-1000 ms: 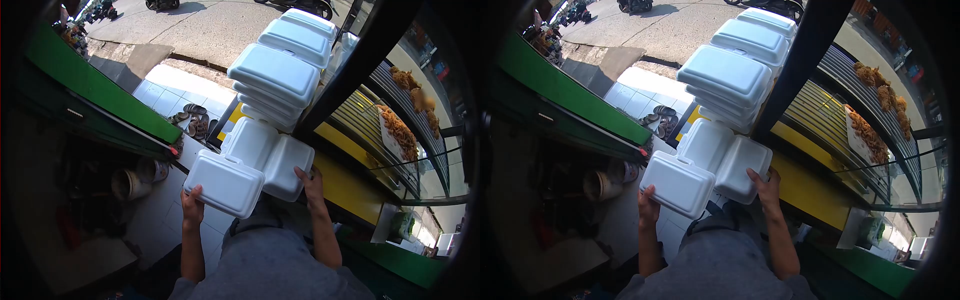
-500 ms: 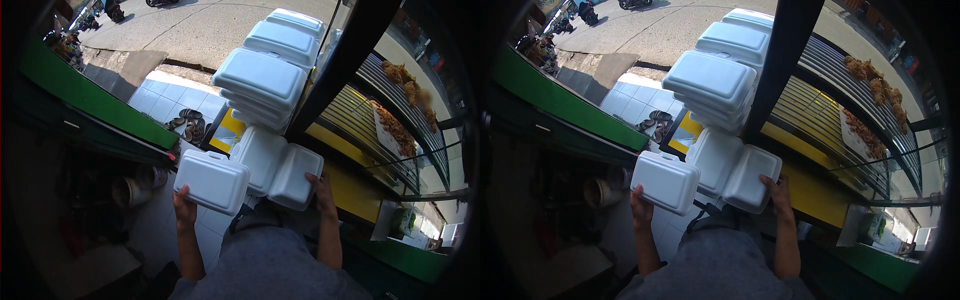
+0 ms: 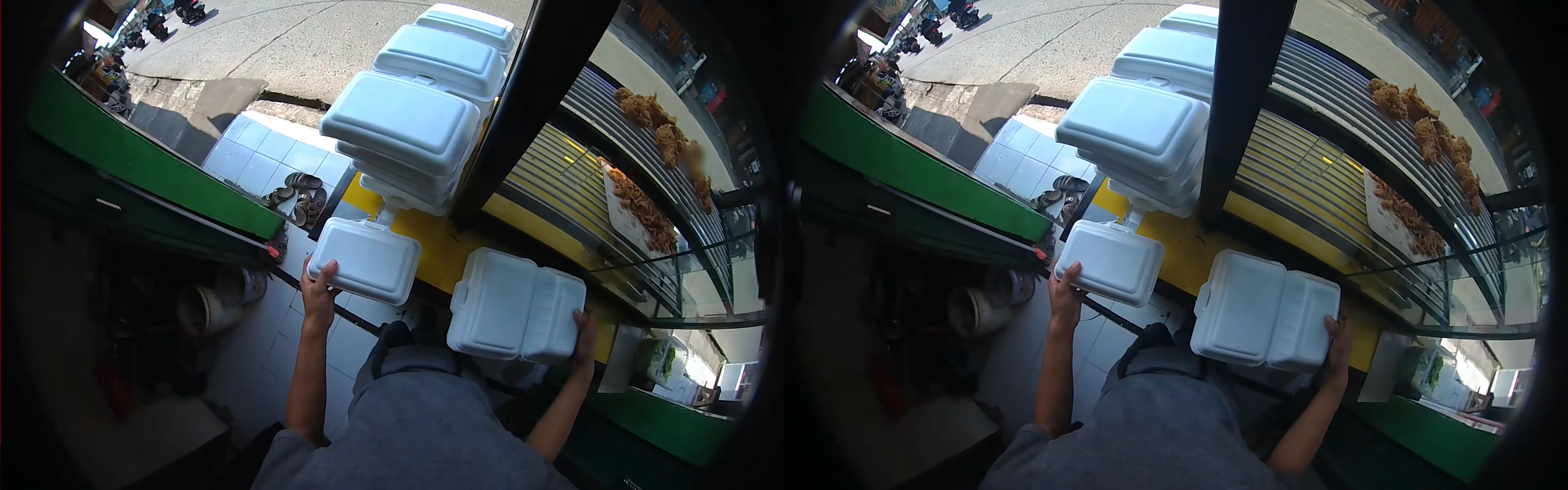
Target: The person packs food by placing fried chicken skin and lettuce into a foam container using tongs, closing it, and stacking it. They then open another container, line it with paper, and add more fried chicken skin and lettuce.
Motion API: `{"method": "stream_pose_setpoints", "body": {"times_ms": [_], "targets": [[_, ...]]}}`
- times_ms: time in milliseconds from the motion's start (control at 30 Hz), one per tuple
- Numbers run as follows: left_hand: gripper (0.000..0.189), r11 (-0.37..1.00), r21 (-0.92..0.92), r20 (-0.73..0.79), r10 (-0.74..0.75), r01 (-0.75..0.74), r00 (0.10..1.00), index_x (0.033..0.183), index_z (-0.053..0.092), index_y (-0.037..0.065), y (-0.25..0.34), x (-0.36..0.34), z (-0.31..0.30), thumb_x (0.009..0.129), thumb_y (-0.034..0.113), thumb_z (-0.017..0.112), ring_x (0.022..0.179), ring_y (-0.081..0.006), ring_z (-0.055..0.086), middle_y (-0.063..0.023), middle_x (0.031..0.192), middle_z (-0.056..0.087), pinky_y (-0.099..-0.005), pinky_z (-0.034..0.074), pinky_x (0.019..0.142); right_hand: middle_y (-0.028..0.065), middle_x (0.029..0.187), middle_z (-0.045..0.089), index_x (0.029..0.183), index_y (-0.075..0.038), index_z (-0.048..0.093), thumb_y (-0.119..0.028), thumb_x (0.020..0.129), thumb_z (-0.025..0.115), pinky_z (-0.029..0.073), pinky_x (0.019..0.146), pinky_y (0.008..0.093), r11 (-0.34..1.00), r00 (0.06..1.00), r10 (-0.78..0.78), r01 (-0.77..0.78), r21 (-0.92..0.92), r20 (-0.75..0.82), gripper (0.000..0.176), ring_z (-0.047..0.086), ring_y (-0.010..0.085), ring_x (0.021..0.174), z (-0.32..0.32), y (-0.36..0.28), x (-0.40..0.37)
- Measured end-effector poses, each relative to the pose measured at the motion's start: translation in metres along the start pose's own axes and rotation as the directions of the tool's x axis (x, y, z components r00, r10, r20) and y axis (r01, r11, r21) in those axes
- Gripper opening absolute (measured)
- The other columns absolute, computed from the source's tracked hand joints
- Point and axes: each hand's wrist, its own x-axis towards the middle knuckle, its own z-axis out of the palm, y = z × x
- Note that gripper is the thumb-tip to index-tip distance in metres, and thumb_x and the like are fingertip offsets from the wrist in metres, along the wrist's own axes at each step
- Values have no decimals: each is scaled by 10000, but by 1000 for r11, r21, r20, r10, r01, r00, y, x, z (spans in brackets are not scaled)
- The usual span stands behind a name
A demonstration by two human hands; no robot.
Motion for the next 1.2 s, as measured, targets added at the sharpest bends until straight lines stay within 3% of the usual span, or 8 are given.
{"method": "stream_pose_setpoints", "body": {"times_ms": [200,300,467,667,800,900,1033,1200], "targets": [[686,994,109,45,9,-14,999,1267,422,-52,4,14,18,800,342,734,890,-289,659,-197,1043,550,-387,628,707,154,1252,561,1302,33,493,-321,891,656,414,989,355,977,992,-41,14,-215,-123,566,552,233,1118,10,-17,-17],[632,988,151,58,4,-12,998,1272,437,-13,4,23,24,823,322,728,946,-257,628,-164,1069,550,-443,603,753,159,1292,561,1285,28,517,-292,914,642,404,1004,372,793,856,-380,107,-600,-350,506,535,255,1176,29,-29,-25],[634,983,180,86,25,-40,996,1266,424,-25,-2,36,27,837,326,732,928,-244,635,-160,1053,548,-411,616,728,161,1266,585,1233,-1,575,-205,884,677,406,1017,385,713,796,-601,496,-497,-68,417,535,264,1206,119,-101,-54],[711,978,203,87,25,-42,996,1280,349,-17,10,31,44,845,392,735,923,-257,630,-177,1058,523,-367,620,683,225,1352,482,1303,-118,575,-278,868,687,394,1048,452,590,704,-441,695,-411,557,477,456,384,1260,256,-95,-59],[766,944,316,79,77,-98,994,1328,338,-10,12,32,47,855,473,699,983,-308,610,-209,1091,509,-371,591,721,206,1482,333,1335,-184,569,-309,878,684,333,1100,437,483,658,-390,742,-465,644,487,355,407,1337,295,-51,-45],[794,697,661,103,280,-276,955,1375,320,2,9,37,44,865,507,658,861,-309,620,-267,1104,493,-344,582,575,205,1479,335,1322,-178,580,-263,887,668,328,1105,454,405,640,-392,765,-500,661,451,350,417,1338,302,-47,-48],[816,603,709,149,377,-365,914,1403,330,9,-7,44,36,885,587,582,982,-361,542,-278,1188,466,-480,466,860,208,1472,337,1310,-168,588,-212,881,666,327,1108,460,416,643,-409,763,-495,647,438,342,420,1341,307,-41,-45],[817,627,696,144,355,-349,924,1415,328,16,-14,44,39,912,642,478,994,-358,529,-258,1226,491,-484,337,943,208,1467,338,1320,-124,568,-204,866,683,344,1096,462,404,643,-442,766,-500,626,475,361,416,1328,306,-40,-50]]}}
